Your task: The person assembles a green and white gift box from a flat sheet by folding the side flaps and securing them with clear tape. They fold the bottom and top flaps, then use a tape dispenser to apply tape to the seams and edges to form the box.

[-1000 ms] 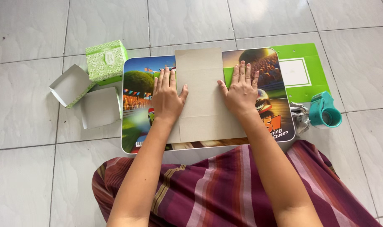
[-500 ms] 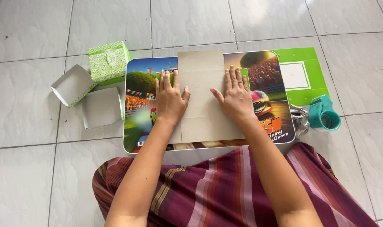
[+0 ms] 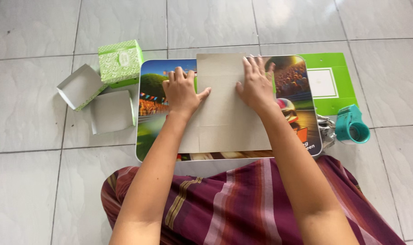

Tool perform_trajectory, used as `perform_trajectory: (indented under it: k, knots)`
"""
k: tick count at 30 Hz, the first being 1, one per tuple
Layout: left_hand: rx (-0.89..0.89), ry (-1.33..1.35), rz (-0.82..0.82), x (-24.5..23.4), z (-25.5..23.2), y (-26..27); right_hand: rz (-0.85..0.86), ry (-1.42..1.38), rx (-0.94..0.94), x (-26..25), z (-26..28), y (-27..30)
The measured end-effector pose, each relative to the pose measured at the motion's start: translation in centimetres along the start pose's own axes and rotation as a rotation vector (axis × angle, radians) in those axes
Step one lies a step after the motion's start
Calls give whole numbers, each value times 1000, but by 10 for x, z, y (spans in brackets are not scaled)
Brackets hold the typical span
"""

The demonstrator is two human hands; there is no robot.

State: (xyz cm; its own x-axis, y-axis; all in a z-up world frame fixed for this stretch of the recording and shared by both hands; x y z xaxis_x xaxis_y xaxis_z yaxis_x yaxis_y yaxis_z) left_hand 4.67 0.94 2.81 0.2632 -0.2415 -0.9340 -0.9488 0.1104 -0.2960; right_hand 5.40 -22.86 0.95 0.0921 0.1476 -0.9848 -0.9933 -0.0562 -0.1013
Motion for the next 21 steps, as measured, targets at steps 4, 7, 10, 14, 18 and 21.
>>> perform_trajectory:
  k: [4,7,10,14,18,21]
  knots:
    - [-77,-9,169,-3,0,-16,59,-196,-180,-10,31,-41]
    - [-78,-58,267,-4,4,-25,243,-182,-99,-26,43,-62]
    - [38,22,221,-5,1,-39,276,-78,-64,-43,48,-62]
    - [210,-5,2,-9,-16,-56,-41,51,-232,-57,66,-46]
    - [310,-124,44,-7,-38,-50,-229,78,-329,-57,72,-19]
    - [332,-194,62,-6,-50,-30,-243,39,-302,-57,63,-3]
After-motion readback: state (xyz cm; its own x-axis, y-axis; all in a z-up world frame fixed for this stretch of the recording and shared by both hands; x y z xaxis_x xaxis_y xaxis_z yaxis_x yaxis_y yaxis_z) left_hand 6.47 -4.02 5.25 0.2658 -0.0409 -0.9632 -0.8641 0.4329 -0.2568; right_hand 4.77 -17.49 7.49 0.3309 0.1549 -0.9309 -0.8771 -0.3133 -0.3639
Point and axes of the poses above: each hand's wrist, its own y-axis away from the middle knuckle, its own x-axis out of the palm, z = x × y, the point moved 2 cm from there along -y, towards the middle knuckle
